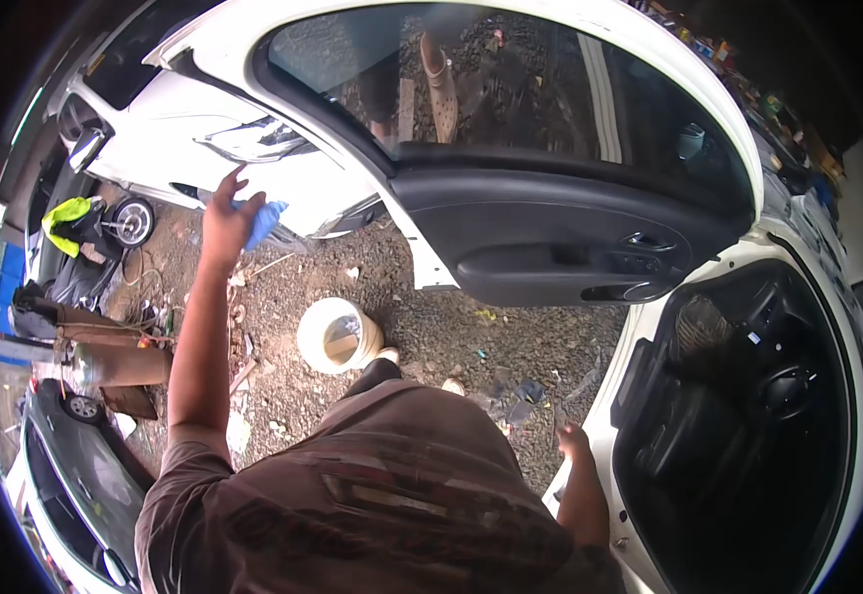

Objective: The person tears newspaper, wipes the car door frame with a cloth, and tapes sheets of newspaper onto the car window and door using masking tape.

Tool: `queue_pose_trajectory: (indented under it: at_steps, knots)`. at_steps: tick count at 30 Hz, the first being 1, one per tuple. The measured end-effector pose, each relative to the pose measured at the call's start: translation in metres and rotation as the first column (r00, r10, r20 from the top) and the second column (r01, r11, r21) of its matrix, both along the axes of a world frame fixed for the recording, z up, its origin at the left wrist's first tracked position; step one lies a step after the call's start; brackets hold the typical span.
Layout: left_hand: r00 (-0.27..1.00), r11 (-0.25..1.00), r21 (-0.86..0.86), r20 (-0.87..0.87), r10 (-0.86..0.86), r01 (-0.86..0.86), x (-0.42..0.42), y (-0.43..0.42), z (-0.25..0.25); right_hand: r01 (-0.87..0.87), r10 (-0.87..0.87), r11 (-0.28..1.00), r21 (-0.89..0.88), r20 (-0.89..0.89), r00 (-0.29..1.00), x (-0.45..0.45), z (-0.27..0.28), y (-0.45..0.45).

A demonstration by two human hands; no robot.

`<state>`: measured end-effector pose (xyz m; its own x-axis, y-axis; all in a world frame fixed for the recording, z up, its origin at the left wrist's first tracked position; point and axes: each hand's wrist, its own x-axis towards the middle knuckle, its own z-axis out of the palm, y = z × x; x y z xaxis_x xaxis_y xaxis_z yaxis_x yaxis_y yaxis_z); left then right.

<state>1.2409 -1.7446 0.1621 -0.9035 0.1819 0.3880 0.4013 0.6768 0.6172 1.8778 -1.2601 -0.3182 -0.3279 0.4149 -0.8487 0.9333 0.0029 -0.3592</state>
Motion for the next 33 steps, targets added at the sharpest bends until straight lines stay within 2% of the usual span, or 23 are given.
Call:
queue_pose_trajectory:
  at_steps: [1,2,4,5,7,8,10,11,12,13,14,15,16,18,20,21,22,24,28,30,32,33]
  knots:
    - [0.999,0.996,0.081,0.005,-0.036,0.036,-0.016,0.005,0.01,0.004,-0.005,1.0,0.016,0.061,0.998,0.015,0.005,-0.011]
    - [0.997,0.993,0.108,-0.063,-0.048,0.055,-0.02,0.018,0.028,0.007,-0.011,1.0,0.03,0.124,0.992,0.029,0.012,-0.023]
    - [0.983,0.93,0.319,-0.06,-0.173,0.183,-0.047,0.03,0.045,0.209,-0.212,0.977,0.035,0.144,0.967,0.05,0.018,-0.05]
    - [0.982,0.927,0.323,-0.059,-0.18,0.19,-0.057,0.034,0.05,0.286,-0.293,0.956,0.064,0.179,0.939,0.053,0.027,-0.065]
    - [0.914,0.813,0.423,-0.118,-0.389,0.401,-0.065,0.045,0.062,0.348,-0.337,0.937,-0.03,0.192,0.922,0.055,0.043,-0.081]
    - [0.908,0.805,0.426,-0.12,-0.402,0.413,-0.063,0.048,0.067,0.411,-0.39,0.906,-0.099,0.178,0.903,0.052,0.048,-0.089]
    - [0.85,0.79,0.387,0.029,-0.526,0.475,-0.049,0.056,0.08,0.342,-0.34,0.939,0.02,0.183,0.922,0.031,0.04,-0.112]
    - [0.816,0.713,0.498,0.019,-0.577,0.493,-0.054,0.057,0.073,0.38,-0.371,0.924,-0.046,0.136,0.919,0.023,0.037,-0.118]
    - [0.799,0.698,0.499,0.02,-0.601,0.513,-0.055,0.057,0.069,0.311,-0.309,0.951,0.0,0.104,0.945,-0.002,0.067,-0.135]
    - [0.794,0.682,0.49,-0.033,-0.608,0.543,-0.052,0.055,0.067,0.297,-0.292,0.955,-0.021,0.119,0.949,-0.019,0.069,-0.142]
    - [0.787,0.666,0.48,-0.091,-0.61,0.571,-0.053,0.054,0.066,0.323,-0.329,0.942,0.086,0.056,0.943,-0.044,0.084,-0.164]
    - [0.771,0.617,0.528,-0.123,-0.625,0.584,-0.057,0.053,0.062,0.251,-0.236,0.959,0.128,-0.122,0.964,-0.059,0.083,-0.179]
    - [0.769,0.62,0.511,-0.138,-0.624,0.595,-0.056,0.051,0.062,0.264,-0.245,0.958,0.114,-0.162,0.956,-0.08,0.089,-0.194]
    - [0.683,0.526,0.489,-0.222,-0.696,0.696,-0.045,0.042,0.061,0.248,-0.213,0.962,0.114,-0.252,0.944,-0.127,0.107,-0.231]
    - [0.658,0.545,0.403,-0.233,-0.716,0.735,-0.014,0.027,0.075,0.235,-0.183,0.961,0.143,-0.306,0.934,-0.171,0.137,-0.269]
    - [0.622,0.528,0.363,-0.227,-0.749,0.768,-0.007,0.021,0.068,0.229,-0.158,0.966,0.12,-0.428,0.89,-0.19,0.15,-0.286]
    - [0.587,0.524,0.275,-0.26,-0.767,0.806,0.003,0.016,0.068,0.222,-0.132,0.97,0.102,-0.546,0.827,-0.208,0.164,-0.302]
    - [0.501,0.519,0.055,-0.365,-0.785,0.853,0.027,0.009,0.077,0.222,-0.098,0.962,0.161,-0.554,0.827,-0.241,0.21,-0.331]
    - [0.264,0.28,0.048,-0.516,-0.815,0.959,0.075,0.015,0.089,0.235,-0.031,0.909,0.345,-0.505,0.863,-0.272,0.324,-0.37]
    - [0.229,0.268,-0.018,-0.468,-0.853,0.963,0.079,0.013,0.092,0.294,-0.062,0.883,0.365,-0.529,0.846,-0.272,0.341,-0.38]
    - [0.117,0.129,0.015,-0.522,-0.845,0.992,0.1,0.016,0.093,0.368,-0.101,0.844,0.39,-0.559,0.823,-0.27,0.357,-0.382]
    - [0.054,0.074,-0.026,-0.466,-0.883,0.997,0.104,0.015,0.093,0.397,-0.131,0.853,0.34,-0.597,0.791,-0.267,0.362,-0.386]
